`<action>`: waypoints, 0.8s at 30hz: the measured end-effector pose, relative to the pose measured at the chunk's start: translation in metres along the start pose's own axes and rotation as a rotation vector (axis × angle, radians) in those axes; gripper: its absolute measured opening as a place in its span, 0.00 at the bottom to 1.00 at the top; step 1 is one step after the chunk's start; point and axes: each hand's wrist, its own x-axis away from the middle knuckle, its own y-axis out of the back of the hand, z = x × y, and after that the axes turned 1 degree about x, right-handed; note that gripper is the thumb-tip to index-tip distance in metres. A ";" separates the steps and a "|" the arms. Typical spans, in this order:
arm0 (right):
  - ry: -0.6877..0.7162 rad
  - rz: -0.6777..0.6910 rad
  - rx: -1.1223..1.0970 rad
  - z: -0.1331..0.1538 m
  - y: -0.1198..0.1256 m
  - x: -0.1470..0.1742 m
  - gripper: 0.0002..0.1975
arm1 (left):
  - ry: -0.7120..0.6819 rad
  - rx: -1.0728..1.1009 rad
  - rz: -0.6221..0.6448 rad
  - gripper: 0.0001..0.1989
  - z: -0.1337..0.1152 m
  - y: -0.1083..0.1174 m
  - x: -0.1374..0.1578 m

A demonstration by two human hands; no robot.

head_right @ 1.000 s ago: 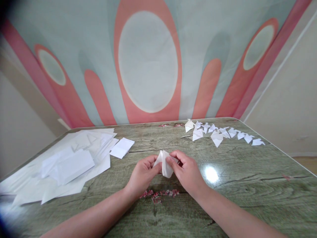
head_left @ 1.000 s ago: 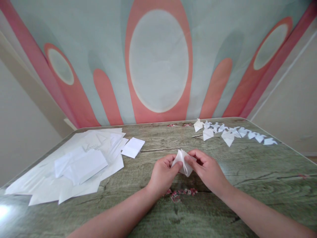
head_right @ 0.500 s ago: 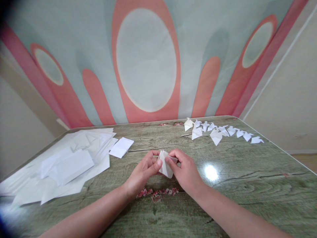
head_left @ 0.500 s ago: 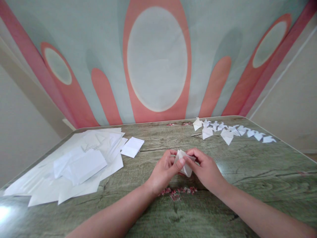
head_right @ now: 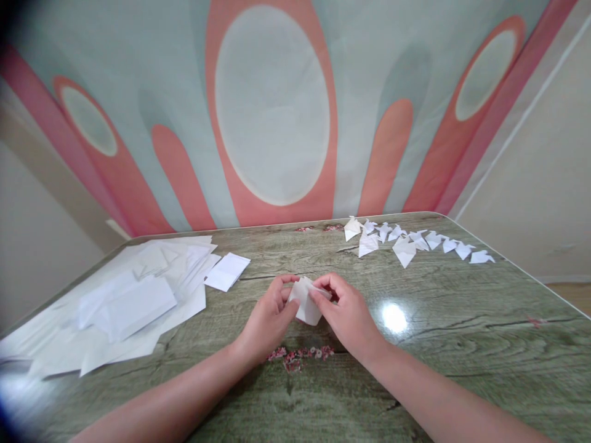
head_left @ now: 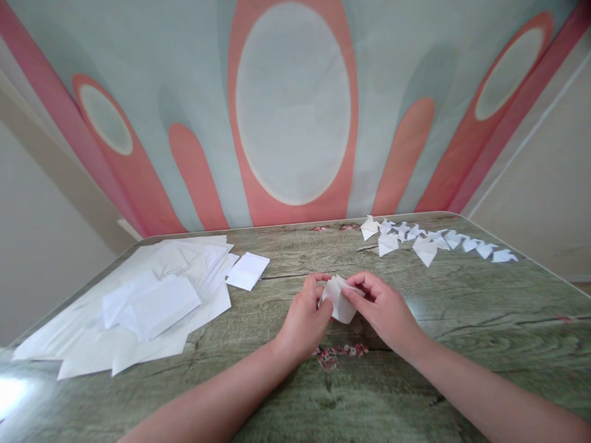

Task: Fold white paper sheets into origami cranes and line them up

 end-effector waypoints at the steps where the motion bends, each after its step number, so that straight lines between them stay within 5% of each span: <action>1: -0.027 0.017 -0.048 -0.002 0.000 -0.001 0.11 | -0.013 -0.045 -0.009 0.16 -0.001 0.000 0.001; 5: -0.095 0.097 -0.261 -0.008 0.000 -0.006 0.19 | -0.073 -0.020 -0.031 0.23 -0.004 0.000 0.001; 8: -0.120 0.014 -0.405 -0.008 0.001 -0.008 0.18 | -0.089 0.107 -0.099 0.29 -0.005 -0.003 0.001; 12: -0.154 -0.097 -0.578 -0.004 0.000 -0.006 0.18 | -0.112 0.190 -0.161 0.21 -0.005 -0.008 0.003; 16: -0.148 -0.067 -0.694 0.000 -0.005 -0.003 0.16 | -0.140 0.242 -0.176 0.11 -0.003 -0.008 0.003; 24: -0.011 0.001 -0.603 0.002 -0.004 -0.002 0.25 | -0.148 0.224 -0.235 0.09 -0.003 0.001 -0.004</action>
